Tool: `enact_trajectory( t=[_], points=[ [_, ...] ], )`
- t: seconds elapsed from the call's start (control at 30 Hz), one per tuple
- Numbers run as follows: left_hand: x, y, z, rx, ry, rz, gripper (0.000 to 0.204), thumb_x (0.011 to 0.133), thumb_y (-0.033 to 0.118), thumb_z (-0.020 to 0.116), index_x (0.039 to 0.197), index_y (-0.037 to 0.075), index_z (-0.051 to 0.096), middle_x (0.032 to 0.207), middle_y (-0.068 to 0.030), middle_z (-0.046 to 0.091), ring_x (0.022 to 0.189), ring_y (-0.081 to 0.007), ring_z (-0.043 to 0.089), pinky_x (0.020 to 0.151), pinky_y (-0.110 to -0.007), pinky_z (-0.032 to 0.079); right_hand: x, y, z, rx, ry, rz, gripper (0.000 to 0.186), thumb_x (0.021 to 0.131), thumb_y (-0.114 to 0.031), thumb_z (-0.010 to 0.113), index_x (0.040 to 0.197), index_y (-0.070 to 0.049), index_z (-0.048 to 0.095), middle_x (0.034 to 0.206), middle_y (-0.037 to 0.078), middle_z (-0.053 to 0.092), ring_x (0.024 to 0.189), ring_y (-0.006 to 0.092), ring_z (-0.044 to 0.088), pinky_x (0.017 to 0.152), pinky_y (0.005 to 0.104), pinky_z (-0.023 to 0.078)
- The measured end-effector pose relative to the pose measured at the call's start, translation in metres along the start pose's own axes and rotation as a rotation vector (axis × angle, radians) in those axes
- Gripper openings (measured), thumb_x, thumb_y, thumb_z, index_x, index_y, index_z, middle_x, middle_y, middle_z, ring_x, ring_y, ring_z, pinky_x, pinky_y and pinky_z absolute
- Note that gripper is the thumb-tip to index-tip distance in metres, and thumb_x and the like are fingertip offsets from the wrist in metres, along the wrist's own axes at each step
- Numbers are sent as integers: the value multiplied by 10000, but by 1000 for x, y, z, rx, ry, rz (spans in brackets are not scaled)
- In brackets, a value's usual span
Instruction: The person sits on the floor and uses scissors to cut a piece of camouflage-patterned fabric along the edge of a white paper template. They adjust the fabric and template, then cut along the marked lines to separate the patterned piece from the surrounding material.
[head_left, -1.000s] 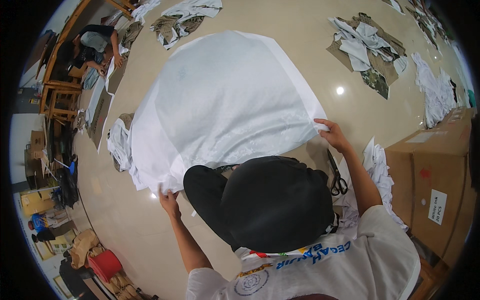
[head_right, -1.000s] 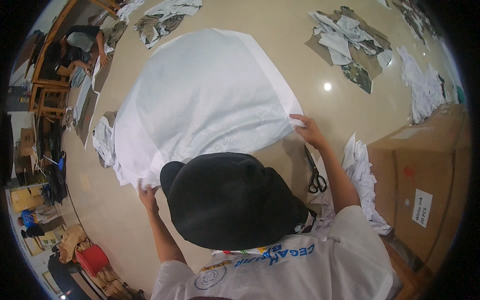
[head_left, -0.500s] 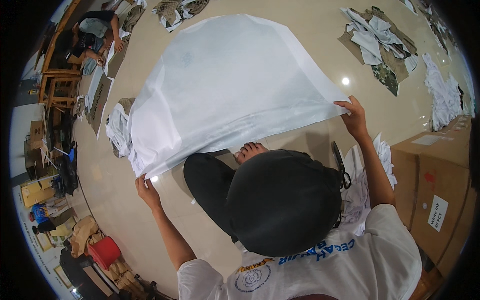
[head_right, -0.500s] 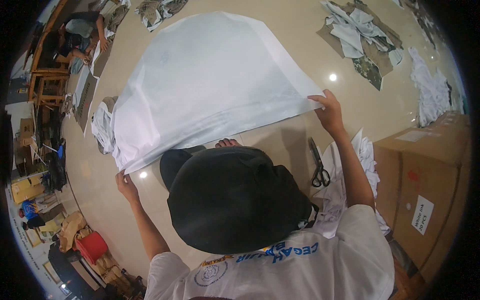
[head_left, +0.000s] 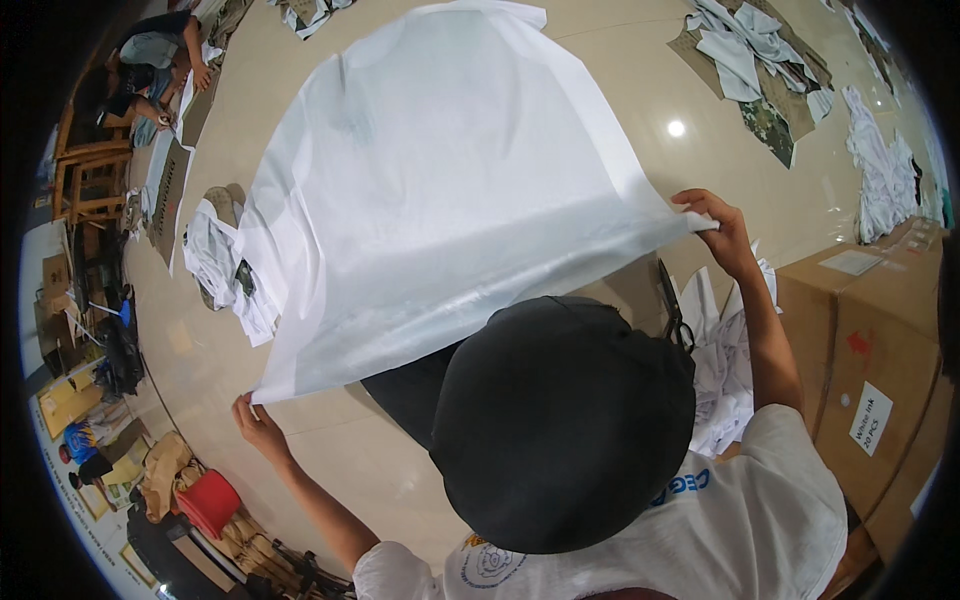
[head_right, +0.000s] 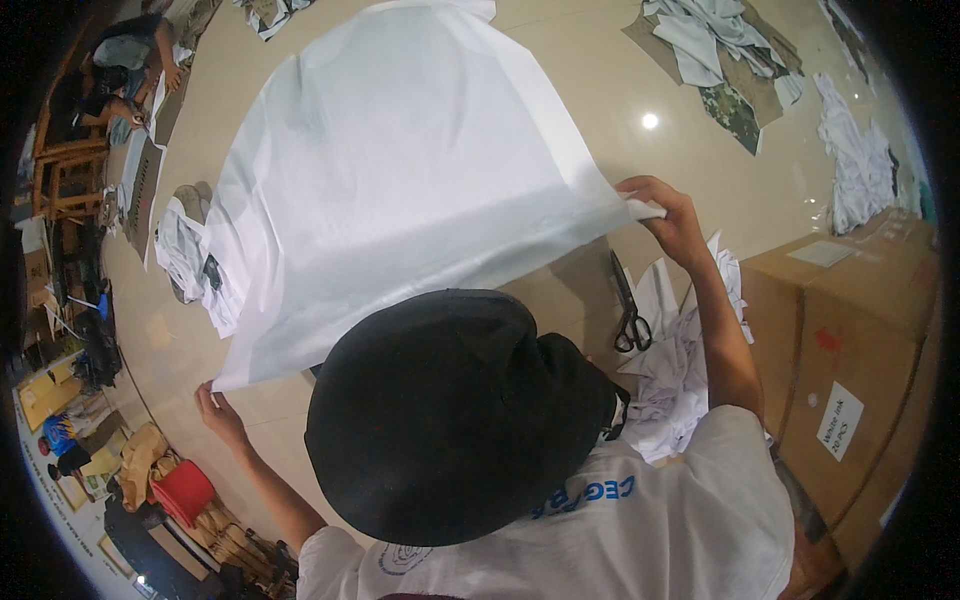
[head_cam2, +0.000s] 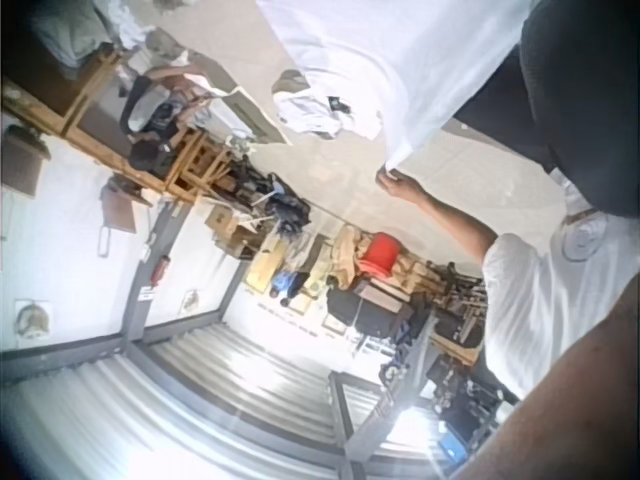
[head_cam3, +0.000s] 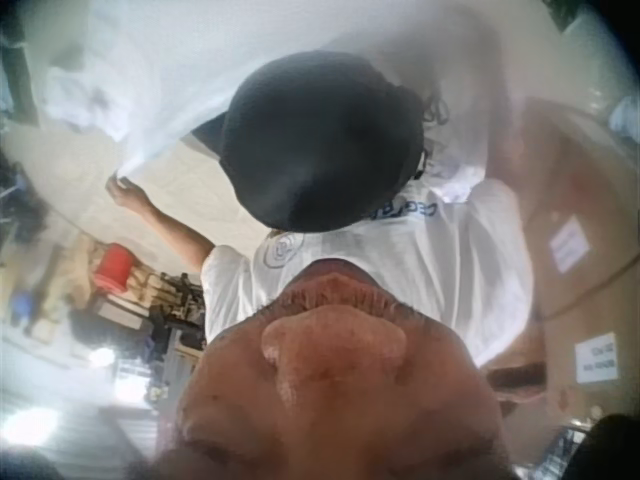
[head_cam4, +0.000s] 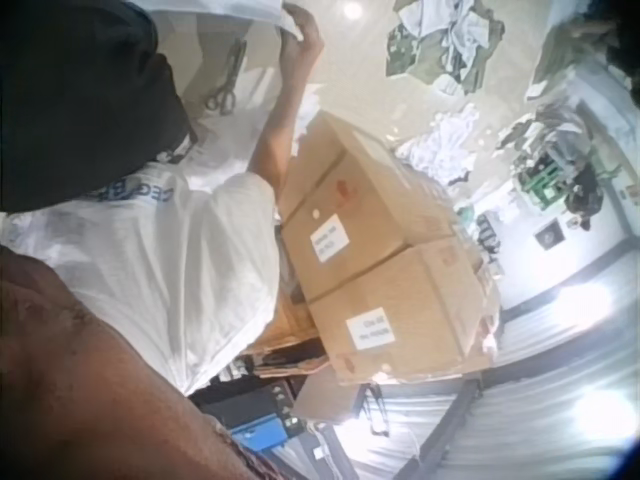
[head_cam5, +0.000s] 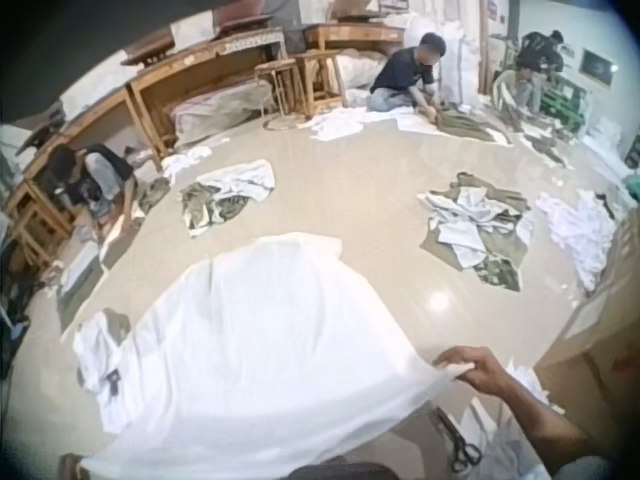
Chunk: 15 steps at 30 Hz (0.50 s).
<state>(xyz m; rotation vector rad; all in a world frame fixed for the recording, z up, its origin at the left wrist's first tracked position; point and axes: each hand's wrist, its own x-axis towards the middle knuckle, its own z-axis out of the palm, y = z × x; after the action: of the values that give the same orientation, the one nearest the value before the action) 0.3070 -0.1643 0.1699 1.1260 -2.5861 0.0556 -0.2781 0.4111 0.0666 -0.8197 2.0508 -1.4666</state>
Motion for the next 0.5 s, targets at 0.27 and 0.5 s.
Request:
enact_trajectory(
  t=[0.27,0.5],
  points=[
    [94,-7,47,-30,-48,46,77,999,27,623,1060,-17,638,1059,-160,643,979,-365,637,849,-432,516,124,34,50,24,95,280,302,1013,-283,681,1084,8,722,984,31,744,879,101,651,772,273,508],
    [158,-20,137,-36,-154,81,178,1017,154,645,997,-22,649,937,-173,638,853,-346,632,774,-432,507,185,93,72,-256,274,256,414,946,-362,751,1107,19,745,928,133,765,813,206,700,761,365,543]
  ],
)
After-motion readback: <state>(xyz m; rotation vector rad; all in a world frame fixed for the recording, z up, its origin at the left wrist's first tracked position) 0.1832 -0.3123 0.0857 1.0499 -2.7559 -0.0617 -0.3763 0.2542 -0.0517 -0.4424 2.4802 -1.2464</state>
